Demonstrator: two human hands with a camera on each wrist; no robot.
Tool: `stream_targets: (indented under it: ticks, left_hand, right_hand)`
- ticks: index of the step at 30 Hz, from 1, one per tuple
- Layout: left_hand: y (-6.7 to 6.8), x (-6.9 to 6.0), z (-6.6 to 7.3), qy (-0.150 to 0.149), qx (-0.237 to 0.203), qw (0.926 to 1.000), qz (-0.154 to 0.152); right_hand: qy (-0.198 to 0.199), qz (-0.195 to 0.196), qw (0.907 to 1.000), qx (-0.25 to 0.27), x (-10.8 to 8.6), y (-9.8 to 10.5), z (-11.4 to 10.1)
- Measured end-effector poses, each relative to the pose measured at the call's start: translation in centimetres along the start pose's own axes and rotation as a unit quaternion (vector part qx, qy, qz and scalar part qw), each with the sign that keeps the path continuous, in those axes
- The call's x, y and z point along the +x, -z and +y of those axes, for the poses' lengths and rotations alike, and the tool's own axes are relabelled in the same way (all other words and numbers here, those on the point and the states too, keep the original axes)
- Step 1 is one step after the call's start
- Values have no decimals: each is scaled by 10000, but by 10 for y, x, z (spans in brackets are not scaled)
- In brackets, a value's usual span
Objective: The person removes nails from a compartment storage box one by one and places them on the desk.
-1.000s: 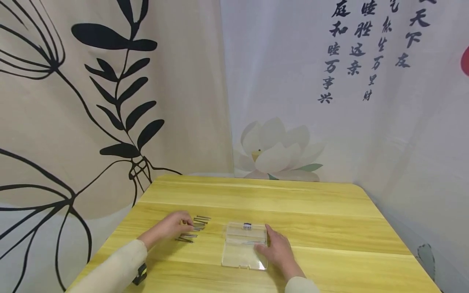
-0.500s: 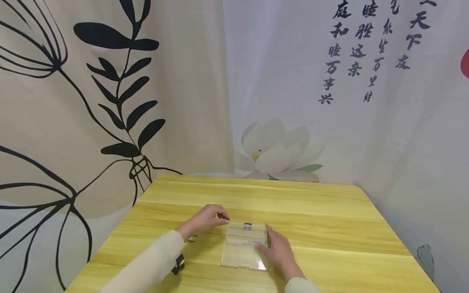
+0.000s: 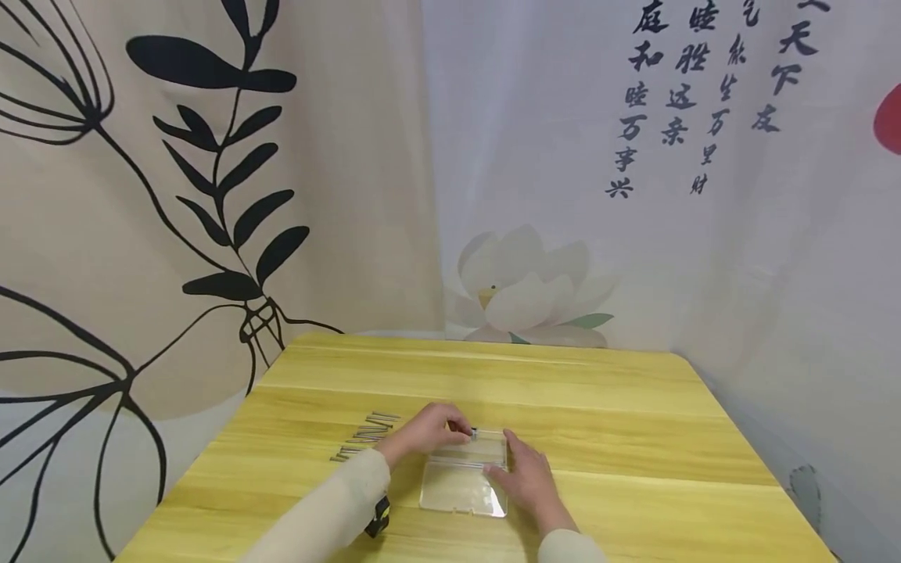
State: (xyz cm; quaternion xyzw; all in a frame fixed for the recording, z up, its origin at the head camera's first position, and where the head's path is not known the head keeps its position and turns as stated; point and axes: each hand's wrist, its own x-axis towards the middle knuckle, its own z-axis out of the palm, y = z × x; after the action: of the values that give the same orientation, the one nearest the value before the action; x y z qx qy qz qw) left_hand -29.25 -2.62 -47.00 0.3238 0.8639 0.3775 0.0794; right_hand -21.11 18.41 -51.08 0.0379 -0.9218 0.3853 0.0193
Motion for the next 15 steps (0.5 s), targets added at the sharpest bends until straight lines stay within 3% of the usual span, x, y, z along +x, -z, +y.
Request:
stream_targets:
  ticks: [3,15]
  left_hand:
    - [-4,0,-2,76,-10,10000,-38]
    - [-15,2,-7,-58,686,9974,-207]
  right_hand:
    - [24,3,10000,16,1,-2,-1]
    - [-51,-6,10000,-38,1,-1,-2]
